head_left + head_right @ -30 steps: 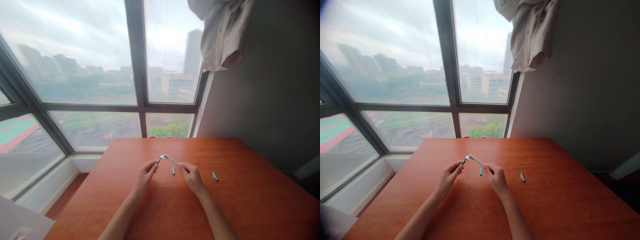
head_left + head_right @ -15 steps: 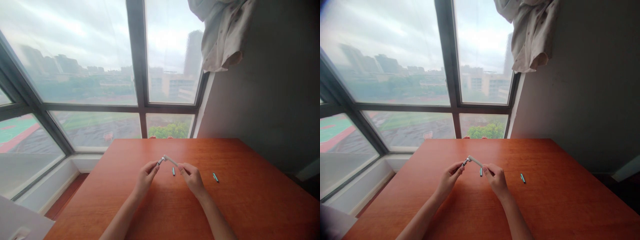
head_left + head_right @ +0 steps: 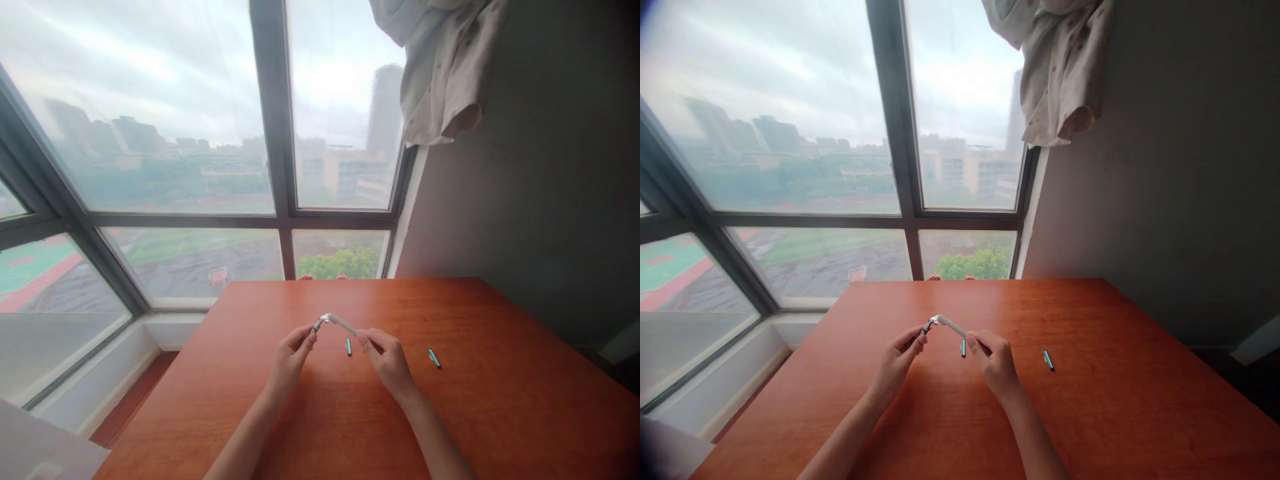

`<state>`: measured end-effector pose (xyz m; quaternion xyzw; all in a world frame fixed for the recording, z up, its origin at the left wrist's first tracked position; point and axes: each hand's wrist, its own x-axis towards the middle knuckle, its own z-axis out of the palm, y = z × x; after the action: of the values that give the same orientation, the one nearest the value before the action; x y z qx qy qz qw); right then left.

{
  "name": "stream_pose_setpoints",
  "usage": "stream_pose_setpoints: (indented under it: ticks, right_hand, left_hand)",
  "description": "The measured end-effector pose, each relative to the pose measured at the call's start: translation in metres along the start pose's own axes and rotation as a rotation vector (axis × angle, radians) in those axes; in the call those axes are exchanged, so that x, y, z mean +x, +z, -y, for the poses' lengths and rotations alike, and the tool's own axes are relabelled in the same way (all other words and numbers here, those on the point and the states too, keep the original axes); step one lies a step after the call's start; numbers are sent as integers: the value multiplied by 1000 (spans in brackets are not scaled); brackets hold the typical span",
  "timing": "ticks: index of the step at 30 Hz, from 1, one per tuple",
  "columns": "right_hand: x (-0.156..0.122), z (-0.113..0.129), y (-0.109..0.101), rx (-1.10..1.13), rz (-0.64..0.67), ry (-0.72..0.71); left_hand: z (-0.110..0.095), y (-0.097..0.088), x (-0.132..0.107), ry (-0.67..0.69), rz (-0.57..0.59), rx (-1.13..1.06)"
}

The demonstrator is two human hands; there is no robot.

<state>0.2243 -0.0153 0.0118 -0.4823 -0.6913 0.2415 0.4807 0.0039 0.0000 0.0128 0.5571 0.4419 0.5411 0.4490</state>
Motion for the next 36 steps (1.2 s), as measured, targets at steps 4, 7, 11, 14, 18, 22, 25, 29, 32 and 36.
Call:
stream_pose_setpoints:
  ticks: [4,7,11,14,18,22,25,29,32,36]
  right_hand:
    - [0,-1,1,7,21,-6]
    - [0,-4,2,-25,-5,-5]
    - [1,-3,3,19,-37,-18]
    - [0,-1,6,61,-40,-46]
    - [0,-1,8,61,-30,-60]
    - [1,-3,5,26,-73,-38]
    - [2,-5,3,15,-93,-30]
    - [1,-3,3,58,-96,-27]
    - [1,-1,5,45,-68,-43]
    - [2,-2,5,3,-33,-50]
  left_hand:
    - [-2,0,-1,-35,9,-40]
    - [-4,0,-1,-66,3,-76]
    - [-2,2,-1,-104,21,-108]
    - [1,5,-1,-139,65,-157]
    - [2,9,-3,-188,139,-228]
    - [-3,10,-3,-227,127,-340]
    - [-5,10,-2,-245,113,-374]
    - [-2,11,-3,-249,135,-345]
    - [1,12,-3,-244,164,-307]
    - [3,11,-3,-252,168,-281]
